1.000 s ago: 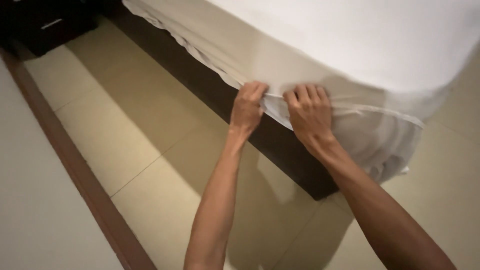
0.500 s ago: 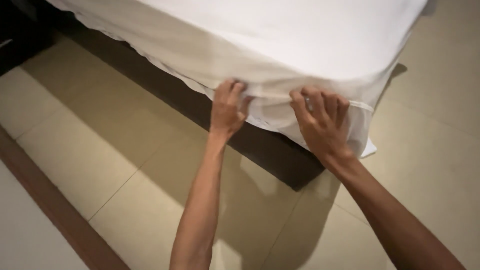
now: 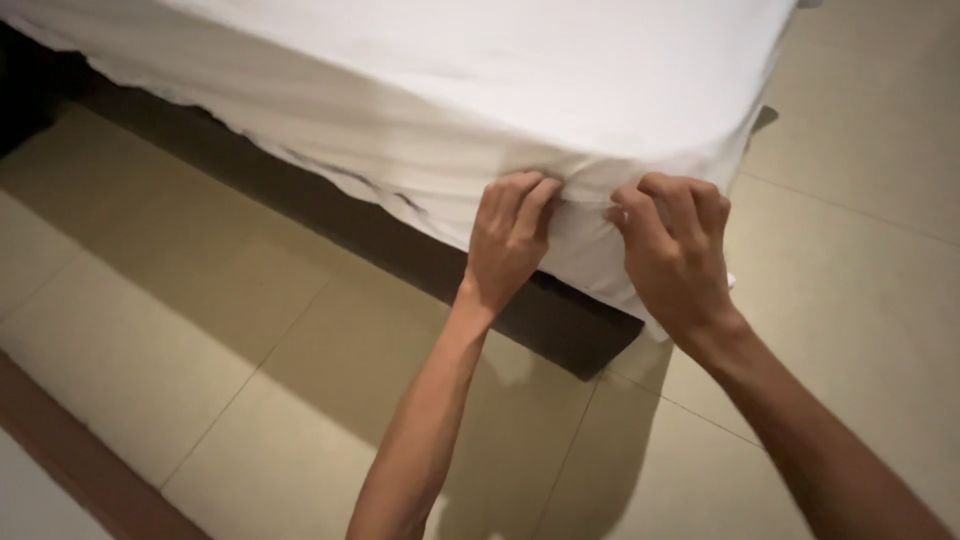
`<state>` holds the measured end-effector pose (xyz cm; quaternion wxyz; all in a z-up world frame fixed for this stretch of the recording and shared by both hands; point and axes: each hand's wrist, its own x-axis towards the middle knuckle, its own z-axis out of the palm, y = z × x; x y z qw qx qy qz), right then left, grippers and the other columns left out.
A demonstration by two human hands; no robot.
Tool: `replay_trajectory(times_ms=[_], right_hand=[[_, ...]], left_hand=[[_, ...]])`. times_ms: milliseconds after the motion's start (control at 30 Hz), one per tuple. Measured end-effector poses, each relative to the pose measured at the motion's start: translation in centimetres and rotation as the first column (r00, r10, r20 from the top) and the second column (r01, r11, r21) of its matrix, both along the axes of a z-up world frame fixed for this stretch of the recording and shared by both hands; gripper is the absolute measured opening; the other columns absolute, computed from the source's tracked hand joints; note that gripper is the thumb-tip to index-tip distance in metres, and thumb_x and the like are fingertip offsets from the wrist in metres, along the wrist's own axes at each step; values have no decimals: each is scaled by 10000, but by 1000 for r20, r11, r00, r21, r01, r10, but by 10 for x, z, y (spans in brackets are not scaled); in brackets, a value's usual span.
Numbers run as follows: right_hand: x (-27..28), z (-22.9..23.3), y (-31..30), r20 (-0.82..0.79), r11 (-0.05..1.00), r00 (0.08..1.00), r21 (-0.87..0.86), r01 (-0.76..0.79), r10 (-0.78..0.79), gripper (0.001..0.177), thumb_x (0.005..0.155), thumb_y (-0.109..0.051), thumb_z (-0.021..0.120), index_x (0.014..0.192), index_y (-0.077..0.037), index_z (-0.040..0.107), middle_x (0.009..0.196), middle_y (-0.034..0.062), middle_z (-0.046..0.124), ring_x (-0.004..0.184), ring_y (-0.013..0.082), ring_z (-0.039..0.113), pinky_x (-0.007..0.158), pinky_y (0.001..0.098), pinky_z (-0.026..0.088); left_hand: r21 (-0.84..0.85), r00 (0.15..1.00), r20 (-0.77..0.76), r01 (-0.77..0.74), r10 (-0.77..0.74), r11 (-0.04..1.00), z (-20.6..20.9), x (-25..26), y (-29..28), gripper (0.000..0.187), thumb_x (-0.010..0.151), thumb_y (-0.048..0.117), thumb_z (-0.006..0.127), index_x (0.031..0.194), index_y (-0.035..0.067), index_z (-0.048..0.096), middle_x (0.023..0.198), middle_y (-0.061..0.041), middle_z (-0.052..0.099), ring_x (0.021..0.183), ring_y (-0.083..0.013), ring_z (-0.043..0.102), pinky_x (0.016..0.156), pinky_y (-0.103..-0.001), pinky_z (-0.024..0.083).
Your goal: The person tucks a white bed sheet around the mattress of a hotel bed. They pull the sheet taut along the sides, lift the mattress corners, and tuck the fabric underneath, working around the bed and smoothing the sheet surface with their hands.
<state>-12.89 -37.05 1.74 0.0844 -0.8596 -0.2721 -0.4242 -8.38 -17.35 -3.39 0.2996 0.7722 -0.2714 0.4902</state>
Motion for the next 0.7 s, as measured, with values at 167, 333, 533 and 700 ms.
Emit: replay_trajectory(times_ms=[167,333,533,700], right_hand=[[7,-8,5,32,996,996,11,83,-84,121,1029,-123,805,1093,-107,703,1156,25,597,1099,228,489,964,386,391],[13,-2,4,113,998,992,-30,54,-51,112,1005,-131,783,1076,-107,699,1124,4,602,1103,202,506,931,376,384],[30,-5,-7,95,991,995,-122,46,-35,101,1018,-129,773,1028,-127,673,1061,0,576,1074,201,501,928,372,390],[20,7,-20,13,990,990,23,-137,137,303,943,-217,821,1136,-50,659,1144,101,593,1075,255,510,907,407,416]], left_hand=[[64,999,-52,-3,7,998,11,-3,-1,391,862,-117,634,1229,15,607,1182,-126,626,1142,-320,612,1006,-439,505],[220,997,-54,-40,54,975,20,-2,1,409,802,-139,595,1183,7,609,1122,-144,622,1091,-336,597,1015,-434,509],[385,985,-108,-86,137,919,26,-10,9,272,883,-134,589,1126,-12,599,1043,-138,612,998,-297,596,952,-428,526],[361,986,-77,-111,148,926,27,-10,9,245,908,-115,581,1131,-14,598,1047,-134,620,1015,-284,604,958,-404,534]])
